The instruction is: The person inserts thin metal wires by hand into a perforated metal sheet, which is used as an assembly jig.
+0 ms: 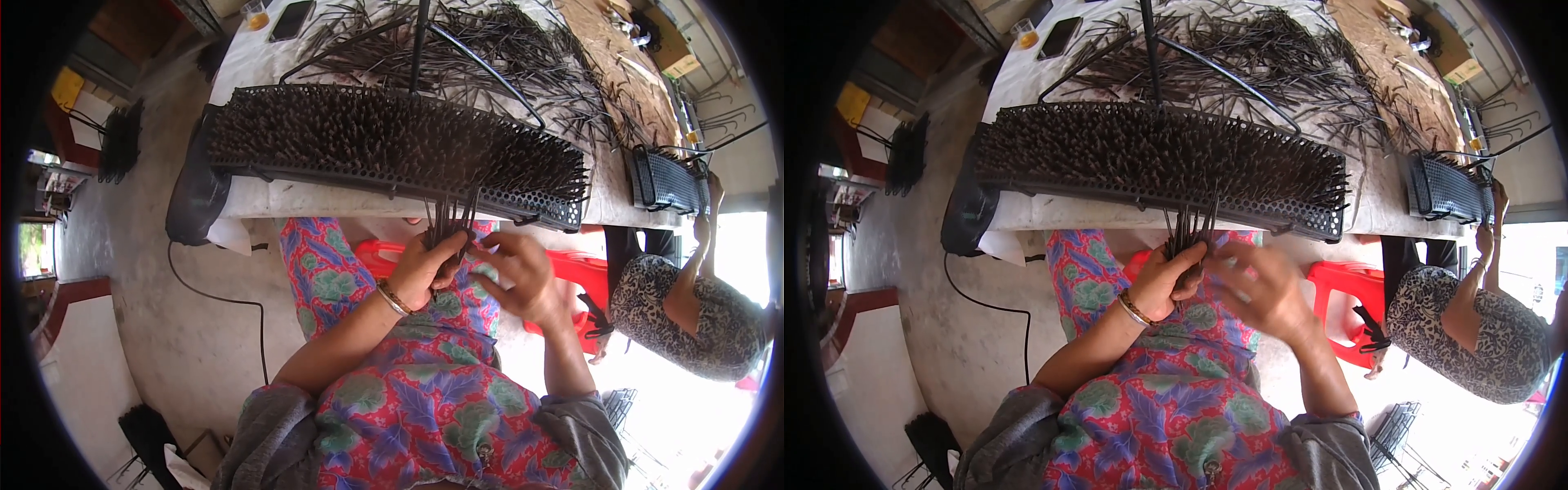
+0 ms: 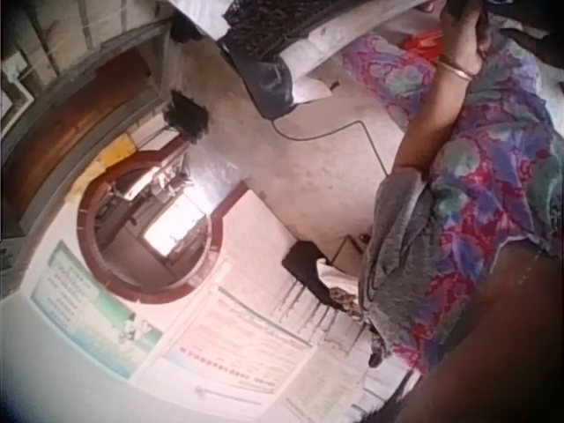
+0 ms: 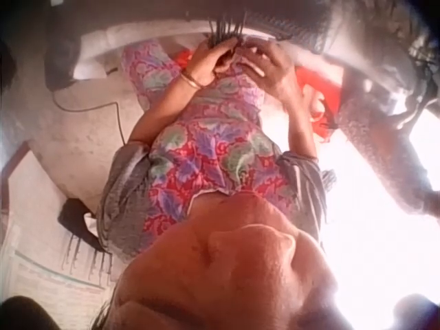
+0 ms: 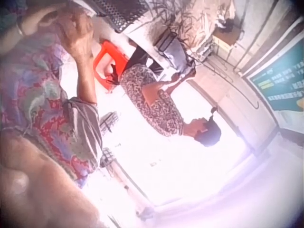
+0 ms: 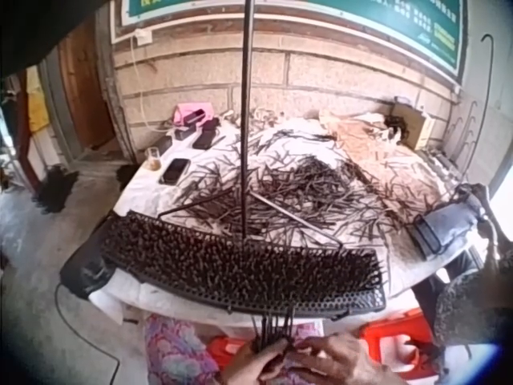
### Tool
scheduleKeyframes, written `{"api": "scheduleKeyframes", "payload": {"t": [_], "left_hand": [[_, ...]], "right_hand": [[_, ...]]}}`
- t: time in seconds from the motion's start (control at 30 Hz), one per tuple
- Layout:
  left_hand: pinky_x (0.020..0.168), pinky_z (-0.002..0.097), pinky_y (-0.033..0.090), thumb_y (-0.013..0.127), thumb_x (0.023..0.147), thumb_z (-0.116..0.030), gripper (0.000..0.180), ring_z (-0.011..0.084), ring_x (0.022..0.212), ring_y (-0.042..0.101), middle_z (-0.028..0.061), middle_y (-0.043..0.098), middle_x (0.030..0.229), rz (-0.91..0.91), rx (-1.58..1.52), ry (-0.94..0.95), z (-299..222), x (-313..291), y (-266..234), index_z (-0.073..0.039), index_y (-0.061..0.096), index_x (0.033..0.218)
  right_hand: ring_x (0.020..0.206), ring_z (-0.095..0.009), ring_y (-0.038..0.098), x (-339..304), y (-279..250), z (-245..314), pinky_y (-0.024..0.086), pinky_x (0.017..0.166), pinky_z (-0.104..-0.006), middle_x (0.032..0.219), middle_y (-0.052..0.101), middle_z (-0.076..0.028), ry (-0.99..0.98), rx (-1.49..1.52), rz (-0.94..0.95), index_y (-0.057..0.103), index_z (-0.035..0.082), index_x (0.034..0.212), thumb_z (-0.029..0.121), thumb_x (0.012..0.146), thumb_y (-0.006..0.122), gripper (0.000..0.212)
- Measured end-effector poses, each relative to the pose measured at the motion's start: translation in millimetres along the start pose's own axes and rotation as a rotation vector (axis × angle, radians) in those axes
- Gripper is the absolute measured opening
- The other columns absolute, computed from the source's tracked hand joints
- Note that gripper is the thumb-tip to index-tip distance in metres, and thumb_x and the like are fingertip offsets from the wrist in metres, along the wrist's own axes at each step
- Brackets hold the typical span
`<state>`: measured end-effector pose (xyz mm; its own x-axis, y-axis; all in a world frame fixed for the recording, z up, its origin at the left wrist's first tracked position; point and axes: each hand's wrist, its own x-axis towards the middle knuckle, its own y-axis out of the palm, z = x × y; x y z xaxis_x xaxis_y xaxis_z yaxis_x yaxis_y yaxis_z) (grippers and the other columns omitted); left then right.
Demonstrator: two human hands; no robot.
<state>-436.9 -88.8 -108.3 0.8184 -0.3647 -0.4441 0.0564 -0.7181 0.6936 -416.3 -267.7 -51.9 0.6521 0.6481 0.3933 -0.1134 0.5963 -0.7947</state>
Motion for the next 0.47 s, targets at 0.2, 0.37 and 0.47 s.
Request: {"api": "scheduleKeyframes", "payload": {"t": [0.2, 0.37, 0.47], "left_hand": [[0.036, 0.0199, 0.019, 0.061, 0.088, -0.024, 0.018, 0.0025, 0.039, 0.031, -0.0060, 0.044, 0.056, 0.019, -0.108, -0.136, 3, 1, 2, -0.006, 0.062, 0.090], [0.035, 0.0200, 0.017, 0.061, 0.087, -0.022, 0.017, 0.0017, 0.038, 0.031, -0.0063, 0.044, 0.055, 0.018, -0.103, -0.152, 3, 0, 3, -0.006, 0.062, 0.090], [0.036, 0.0208, 0.017, 0.061, 0.088, -0.022, 0.016, 0.0023, 0.039, 0.030, -0.0069, 0.042, 0.054, 0.011, -0.087, -0.130, 3, 0, 4, -0.008, 0.062, 0.094]], "right_hand": [[0.083, -0.019, 0.057, -15, 16, -2, 0.048, 0.071, -0.0318, 0.103, 0.057, -0.007, -0.171, -0.202, 0.029, 0.067, 0.002, 0.098, 0.006, 0.063, 0.070, 0.035], [0.083, -0.018, 0.058, -16, 12, -9, 0.049, 0.071, -0.0317, 0.108, 0.058, -0.008, -0.340, -0.242, -0.019, 0.067, 0.002, 0.098, 0.009, 0.062, 0.064, 0.037], [0.084, -0.019, 0.058, -10, 6, -13, 0.049, 0.073, -0.0316, 0.109, 0.058, -0.008, -0.369, -0.241, -0.032, 0.067, 0.002, 0.100, 0.008, 0.063, 0.063, 0.037]]}}
